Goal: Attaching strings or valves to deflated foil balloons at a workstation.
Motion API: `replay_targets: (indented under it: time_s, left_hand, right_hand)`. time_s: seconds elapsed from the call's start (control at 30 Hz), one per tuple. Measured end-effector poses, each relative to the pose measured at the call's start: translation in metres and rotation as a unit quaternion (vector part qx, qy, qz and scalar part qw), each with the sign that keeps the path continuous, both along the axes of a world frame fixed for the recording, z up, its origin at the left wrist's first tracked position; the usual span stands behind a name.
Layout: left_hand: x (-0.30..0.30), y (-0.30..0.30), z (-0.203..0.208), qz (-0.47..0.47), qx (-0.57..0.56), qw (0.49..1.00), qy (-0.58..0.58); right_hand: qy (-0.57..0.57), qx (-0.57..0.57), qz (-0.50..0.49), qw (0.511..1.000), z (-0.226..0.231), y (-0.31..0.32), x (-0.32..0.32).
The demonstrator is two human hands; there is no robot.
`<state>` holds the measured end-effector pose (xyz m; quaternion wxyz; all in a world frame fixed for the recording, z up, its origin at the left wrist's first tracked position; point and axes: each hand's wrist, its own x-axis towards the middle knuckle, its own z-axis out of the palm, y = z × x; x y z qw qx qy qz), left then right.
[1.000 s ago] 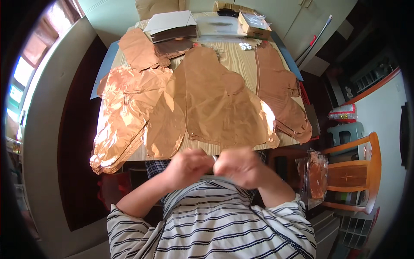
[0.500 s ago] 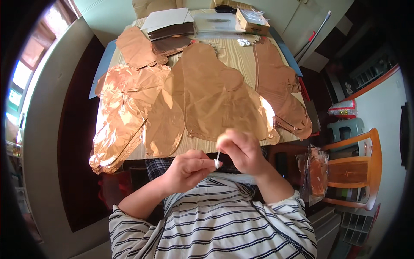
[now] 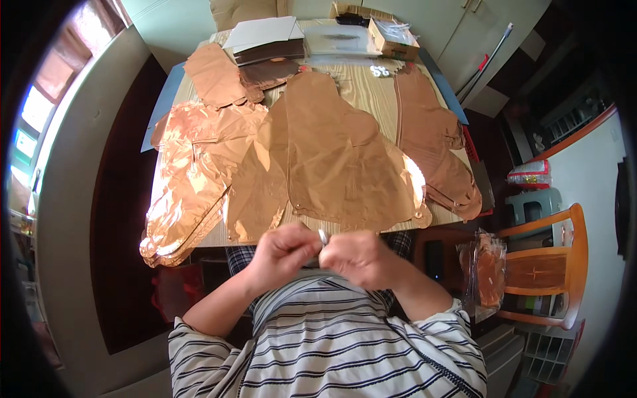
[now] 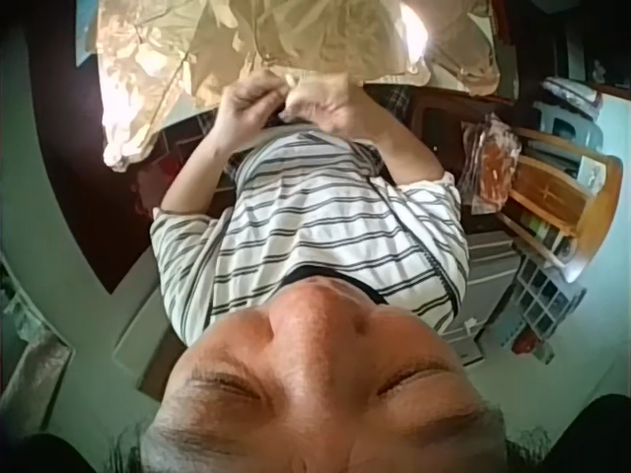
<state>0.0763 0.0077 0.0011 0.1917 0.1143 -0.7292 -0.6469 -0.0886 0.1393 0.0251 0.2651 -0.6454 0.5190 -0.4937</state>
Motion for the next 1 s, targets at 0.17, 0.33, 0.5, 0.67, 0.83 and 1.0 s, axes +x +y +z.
replay_targets:
  time_s: [0.17,0.33,0.5,0.67,0.83,1.0]
  left_hand:
    - [0.002,-0.001,0.012,-0.044,0.243,0.968,0.051]
    - [0.005,0.005,-0.001,-0.046,0.049,0.998,0.017]
    - [-0.002,-0.002,0.006,-0.008,0.228,0.971,0.072]
    - [0.002,0.008,0.003,-0.054,0.227,0.972,0.008]
    - [-0.008,0.006,0.008,-0.026,0.429,0.902,0.048]
    - [-0.001,0.019,-0.01,-0.006,0.243,0.97,-0.014]
  right_hand:
    - [-0.017,0.004,-0.068,0.998,-0.008,-0.01,-0.001]
    - [0.059,-0.023,-0.042,0.997,0.018,-0.007,-0.01]
    - [-0.01,-0.006,0.017,1.0,-0.005,-0.007,0.003]
    - [0.041,-0.017,-0.084,0.995,0.017,-0.019,-0.021]
    - [-0.006,-0.102,-0.046,0.994,-0.022,-0.014,0.004]
    - [0.171,-0.097,-0.121,0.973,0.011,-0.014,-0.009]
